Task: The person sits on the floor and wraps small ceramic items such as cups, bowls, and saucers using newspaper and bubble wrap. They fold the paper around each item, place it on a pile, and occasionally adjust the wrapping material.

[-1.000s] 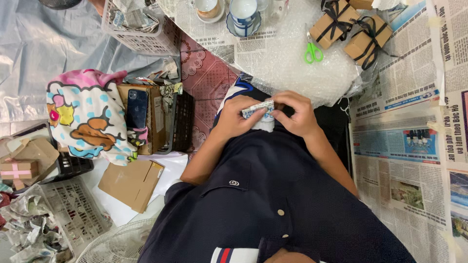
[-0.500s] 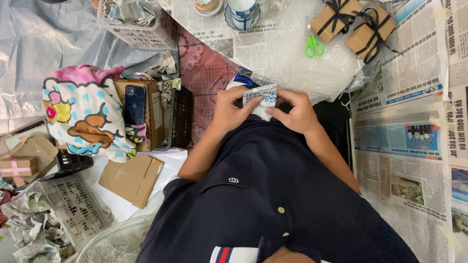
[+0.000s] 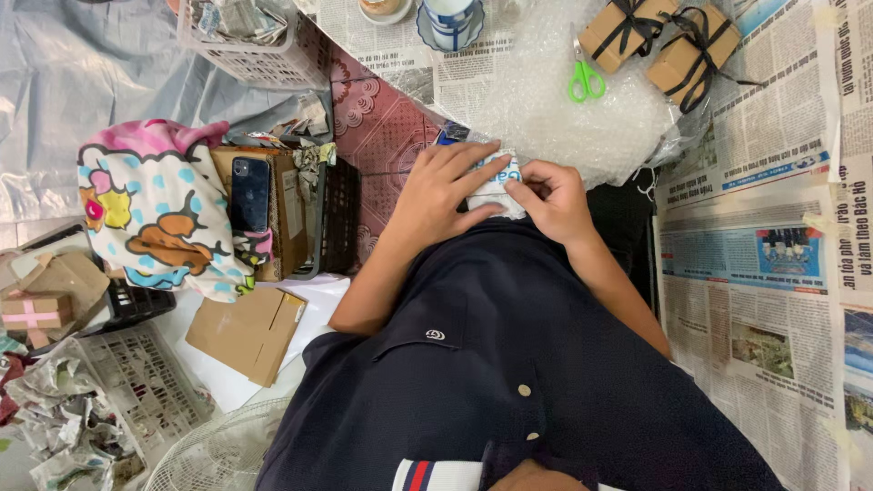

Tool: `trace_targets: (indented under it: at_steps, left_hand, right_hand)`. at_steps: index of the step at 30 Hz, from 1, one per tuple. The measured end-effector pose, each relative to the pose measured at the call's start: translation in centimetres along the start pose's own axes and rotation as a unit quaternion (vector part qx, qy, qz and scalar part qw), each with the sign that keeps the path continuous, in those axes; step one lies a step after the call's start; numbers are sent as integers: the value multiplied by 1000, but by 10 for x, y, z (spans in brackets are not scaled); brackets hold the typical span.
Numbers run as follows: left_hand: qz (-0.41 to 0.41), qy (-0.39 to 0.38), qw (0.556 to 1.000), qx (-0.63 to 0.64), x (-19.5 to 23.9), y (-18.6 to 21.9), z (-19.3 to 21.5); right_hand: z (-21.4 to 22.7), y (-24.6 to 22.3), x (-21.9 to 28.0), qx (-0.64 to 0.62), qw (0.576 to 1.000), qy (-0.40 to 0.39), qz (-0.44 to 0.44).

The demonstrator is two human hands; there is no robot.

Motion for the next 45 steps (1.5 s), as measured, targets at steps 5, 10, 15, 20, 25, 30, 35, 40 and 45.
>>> trace_targets:
  at_steps: [5, 10, 15, 20, 25, 30, 35, 40, 45]
  left_hand:
    - [15, 10, 1000, 18, 6, -2, -10]
    - [50, 33, 997, 58, 9, -7, -18]
    - [72, 44, 993, 83, 14, -10, -20]
    - [114, 48, 984, 127, 16, -11, -27]
    - [141, 42, 970, 193, 16, -7, -24]
    - [142, 23, 956, 257, 16, -6, -17]
    - [174, 10, 943, 284, 8, -29, -24]
    - [172, -5, 952, 252, 7, -59, -26]
    - [211, -36, 958, 192, 5, -79, -10]
  right_hand:
    - [-2, -12, -3, -31, 999, -18, 30]
    - [-8, -51, -4, 141, 960, 34, 239]
    - [-7, -72, -8, 169, 955, 17, 243]
    - [-3, -69, -6, 205, 948, -19, 243]
    - [-5, -56, -4, 198, 958, -11, 209]
    - [4, -50, -4, 230, 945, 18, 232]
    - [5, -41, -14, 143, 975, 12, 171]
    - [1, -35, -33, 127, 985, -9, 116]
    - [-8, -53, -66, 194, 967, -29, 163]
Point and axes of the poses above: each hand's wrist, its own x-axis away from the middle knuckle, its own z-axis out of the back of the hand, y = z × x, the point moved 2 cm from there along -x, towards the middle knuckle, and after that the axes turned 2 degrees about z, right-handed, at the moved point
